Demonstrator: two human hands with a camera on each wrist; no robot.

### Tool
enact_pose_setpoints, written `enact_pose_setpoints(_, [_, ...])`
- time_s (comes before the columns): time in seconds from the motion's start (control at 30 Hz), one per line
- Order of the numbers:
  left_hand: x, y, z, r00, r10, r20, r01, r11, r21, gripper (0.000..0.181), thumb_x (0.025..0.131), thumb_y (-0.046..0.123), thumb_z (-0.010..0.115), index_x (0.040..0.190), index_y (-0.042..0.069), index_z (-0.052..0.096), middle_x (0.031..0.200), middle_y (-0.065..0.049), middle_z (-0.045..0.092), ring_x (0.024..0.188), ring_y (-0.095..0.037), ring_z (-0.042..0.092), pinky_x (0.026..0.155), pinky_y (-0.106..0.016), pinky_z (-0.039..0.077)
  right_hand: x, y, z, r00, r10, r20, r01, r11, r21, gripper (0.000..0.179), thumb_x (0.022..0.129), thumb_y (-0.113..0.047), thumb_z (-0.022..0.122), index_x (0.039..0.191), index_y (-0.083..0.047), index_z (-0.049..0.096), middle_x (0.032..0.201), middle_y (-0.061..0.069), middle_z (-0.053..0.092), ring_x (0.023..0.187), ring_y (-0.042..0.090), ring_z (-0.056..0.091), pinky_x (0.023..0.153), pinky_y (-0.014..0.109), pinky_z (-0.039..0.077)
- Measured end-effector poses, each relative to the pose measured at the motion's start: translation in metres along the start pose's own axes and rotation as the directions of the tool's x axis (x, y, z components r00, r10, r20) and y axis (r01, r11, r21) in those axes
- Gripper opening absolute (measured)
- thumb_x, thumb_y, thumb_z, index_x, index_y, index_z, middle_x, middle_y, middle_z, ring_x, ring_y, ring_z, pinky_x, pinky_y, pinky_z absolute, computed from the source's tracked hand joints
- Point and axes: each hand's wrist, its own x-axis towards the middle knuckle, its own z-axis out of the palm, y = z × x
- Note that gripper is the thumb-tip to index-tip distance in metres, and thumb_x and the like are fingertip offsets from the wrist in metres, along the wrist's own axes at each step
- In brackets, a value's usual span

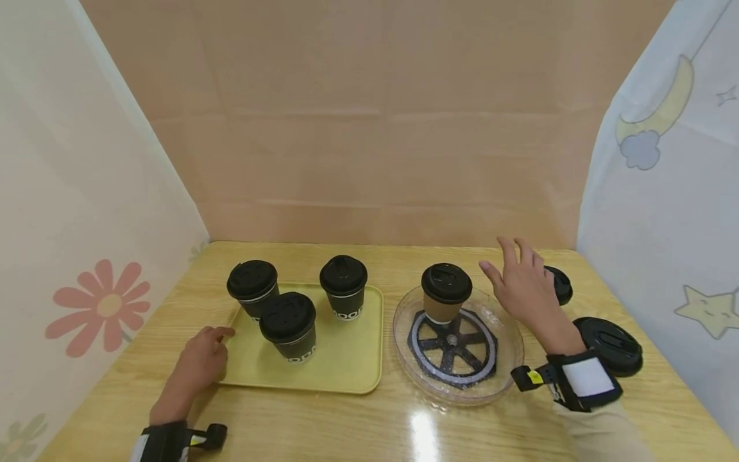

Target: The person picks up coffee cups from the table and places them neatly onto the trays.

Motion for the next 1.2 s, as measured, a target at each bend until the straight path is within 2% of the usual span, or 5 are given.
enact_pose_setpoints(0.27, [0.0, 0.0, 0.0, 1.0, 0.013, -0.007, -0.013, 1.0, 0.007, 0.034, 0.086, -0.007, 0.045, 0.116, -0.008, 0.063, 0.105, -0.025, 0.06, 0.083, -0.029, 0.059, 0.073, -0.046, 0.051, 0.001, 0.024, 0.002, 0.982, 0.184, 0.028, -0.182, 0.98, -0.081, 0.075, 0.1, -0.046, 0.046, 0.152, -0.003, 0.013, 0.146, 0.041, 0.011, 0.124, 0.07, 0.016, 0.087, 0.081, 0.019])
enact_pose_setpoints(0.57, [0.001, 0.0, 0.001, 1.0, 0.016, -0.007, -0.015, 1.0, 0.009, 0.035, 0.086, -0.008, 0.045, 0.116, -0.008, 0.063, 0.102, -0.023, 0.061, 0.08, -0.028, 0.058, 0.072, -0.044, 0.051, 0.001, 0.039, 0.006, 0.948, 0.269, 0.171, -0.251, 0.961, -0.117, 0.085, 0.097, -0.049, 0.048, 0.153, -0.001, 0.005, 0.141, 0.048, 0.005, 0.121, 0.078, 0.006, 0.085, 0.086, 0.015])
enact_pose_setpoints(0.7, [0.0, -0.001, 0.0, 1.0, 0.013, -0.007, -0.012, 1.0, 0.009, 0.035, 0.086, -0.008, 0.045, 0.116, -0.008, 0.063, 0.103, -0.024, 0.061, 0.081, -0.028, 0.058, 0.071, -0.044, 0.051, 0.003, 0.042, 0.011, 0.934, 0.289, 0.211, -0.269, 0.956, -0.119, 0.069, 0.099, -0.036, 0.047, 0.149, 0.001, 0.017, 0.139, 0.048, 0.006, 0.121, 0.077, 0.007, 0.085, 0.085, 0.018])
enact_pose_setpoints(0.87, [0.0, 0.0, -0.001, 1.0, 0.005, -0.004, -0.005, 1.0, 0.014, 0.035, 0.087, -0.008, 0.044, 0.116, -0.008, 0.063, 0.104, -0.024, 0.061, 0.083, -0.029, 0.06, 0.073, -0.046, 0.052, 0.005, 0.046, 0.015, 0.941, 0.265, 0.211, -0.248, 0.963, -0.103, 0.051, 0.099, -0.022, 0.041, 0.141, 0.001, 0.024, 0.138, 0.047, 0.007, 0.116, 0.077, 0.01, 0.079, 0.085, 0.023])
enact_pose_setpoints(1.2, [0.002, 0.002, 0.0, 1.0, -0.008, 0.012, 0.008, 1.0, 0.021, 0.035, 0.087, -0.008, 0.045, 0.117, -0.008, 0.063, 0.105, -0.024, 0.061, 0.081, -0.027, 0.057, 0.074, -0.045, 0.051, 0.001, 0.053, 0.017, 0.958, 0.227, 0.174, -0.21, 0.971, -0.11, 0.049, 0.097, -0.022, 0.04, 0.139, 0.0, 0.026, 0.137, 0.047, 0.01, 0.111, 0.077, 0.015, 0.072, 0.083, 0.027])
